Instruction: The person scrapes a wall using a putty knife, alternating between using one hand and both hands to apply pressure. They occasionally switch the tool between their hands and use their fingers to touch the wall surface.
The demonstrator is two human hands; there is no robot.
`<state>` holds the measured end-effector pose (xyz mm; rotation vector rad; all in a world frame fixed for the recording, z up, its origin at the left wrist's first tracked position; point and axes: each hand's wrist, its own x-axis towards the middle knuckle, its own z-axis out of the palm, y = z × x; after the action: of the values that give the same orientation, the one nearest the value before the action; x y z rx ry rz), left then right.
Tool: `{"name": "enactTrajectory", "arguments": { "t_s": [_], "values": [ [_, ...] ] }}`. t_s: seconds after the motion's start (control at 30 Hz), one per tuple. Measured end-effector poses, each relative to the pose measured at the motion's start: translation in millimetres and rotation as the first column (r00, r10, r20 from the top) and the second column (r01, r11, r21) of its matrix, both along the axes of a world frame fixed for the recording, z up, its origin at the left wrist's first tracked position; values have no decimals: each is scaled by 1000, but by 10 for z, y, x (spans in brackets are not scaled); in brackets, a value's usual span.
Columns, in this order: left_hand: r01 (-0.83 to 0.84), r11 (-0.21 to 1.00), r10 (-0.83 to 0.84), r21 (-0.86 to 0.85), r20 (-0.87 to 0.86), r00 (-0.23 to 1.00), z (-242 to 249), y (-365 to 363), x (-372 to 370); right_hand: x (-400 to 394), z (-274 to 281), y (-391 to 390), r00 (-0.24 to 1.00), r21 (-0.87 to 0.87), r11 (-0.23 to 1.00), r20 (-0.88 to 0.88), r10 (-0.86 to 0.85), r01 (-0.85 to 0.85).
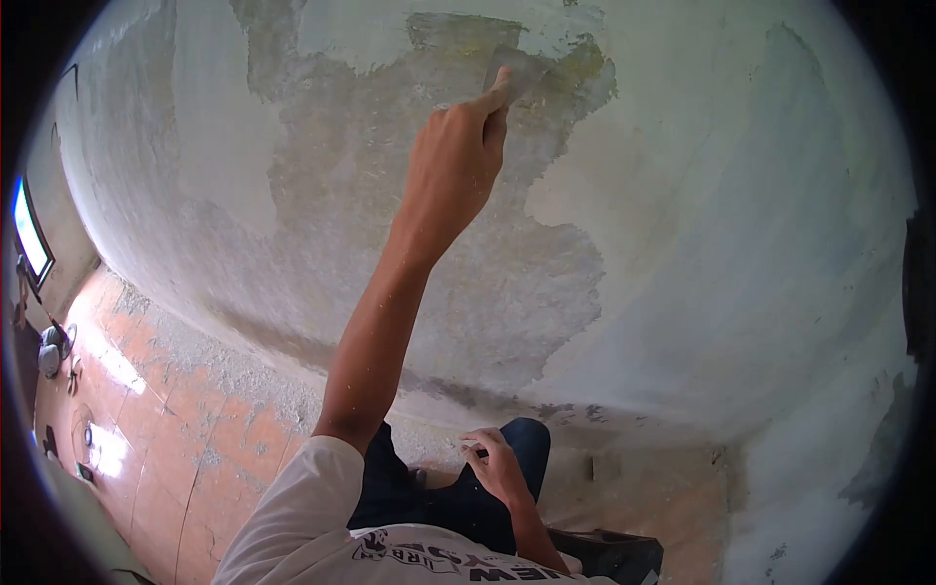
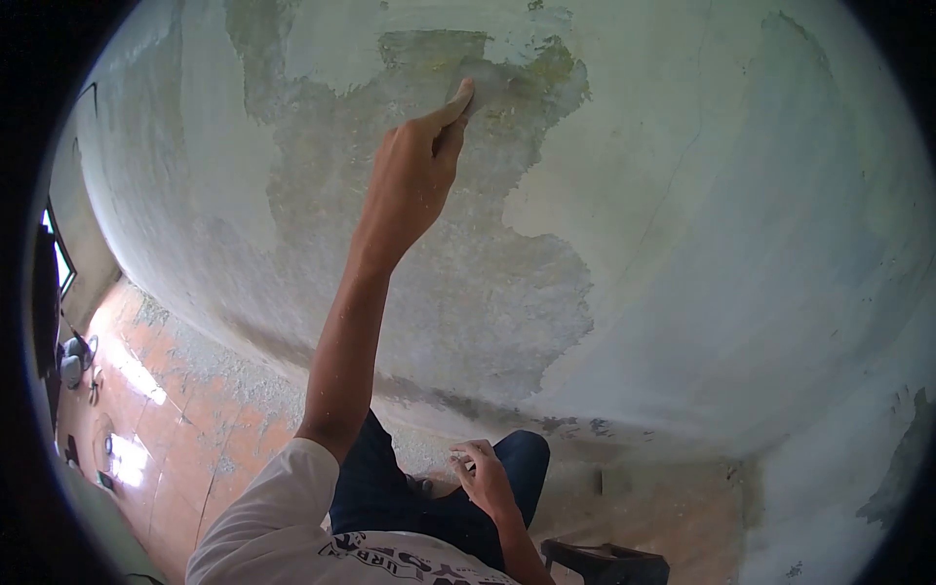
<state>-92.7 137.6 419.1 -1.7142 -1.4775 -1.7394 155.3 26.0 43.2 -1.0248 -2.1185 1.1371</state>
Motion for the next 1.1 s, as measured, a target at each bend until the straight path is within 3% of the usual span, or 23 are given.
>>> {"name": "enactTrajectory", "arguments": {
  "t_s": [0.2, 0.27, 0.37, 0.47, 0.6, 0.67, 0.77, 0.8, 0.83, 0.9, 0.93, 1.0, 1.07, 1.1],
  "values": [
    [-29, 995, 26, -91, -32, 999, -164, -7, 42, 42, -136, -24, 1000, 14, 1000, 10, 0, 0],
    [-108, 994, 105, -19, -126, 986, -267, 83, 59, 52, -136, -13, 1000, 17, 1000, 28, 14, -15],
    [-188, 975, 166, -117, -178, 970, -585, 88, 177, 50, -139, -25, 999, 9, 1000, 49, 24, -24],
    [-197, 973, 183, -116, -125, 975, -529, 93, 227, 29, -107, -34, 999, 11, 1000, 45, -5, 5],
    [-186, 980, 177, -71, -116, 977, -384, 71, 238, 17, 10, -44, 999, -12, 999, 43, -31, 32],
    [-48, 997, 43, -56, -80, 996, -523, 87, 233, 28, -33, -84, 999, -41, 999, 42, -33, 35],
    [206, 935, -217, -288, -7, 976, -1275, -55, 264, 47, -166, -61, 999, -44, 999, 28, -24, 25],
    [308, 874, -310, -377, 56, 949, -1688, -124, 302, 34, -229, -56, 1000, -32, 999, 26, -9, 10],
    [379, 865, -368, -331, 97, 925, -2276, -92, 357, 7, -270, -58, 1000, -16, 1000, 10, -8, 8],
    [442, 692, -285, -571, 346, 894, -2783, -446, 494, -49, -319, -62, 999, -201, 980, -32, -14, 7],
    [486, 665, -292, -568, 402, 868, -3139, -529, 513, -81, -344, -53, 999, -184, 983, -40, -17, 10],
    [469, 671, -288, -574, 381, 879, -3272, -754, 569, -150, -360, -60, 994, -267, 963, -99, -53, 25],
    [599, 598, -174, -533, 644, 745, -3344, -894, 600, -211, -197, -32, 995, -278, 960, -79, -61, 37],
    [601, 598, -179, -531, 643, 745, -3397, -907, 609, -240, -178, -2, 982, -349, 937, -170, -79, 15]
  ]
}}
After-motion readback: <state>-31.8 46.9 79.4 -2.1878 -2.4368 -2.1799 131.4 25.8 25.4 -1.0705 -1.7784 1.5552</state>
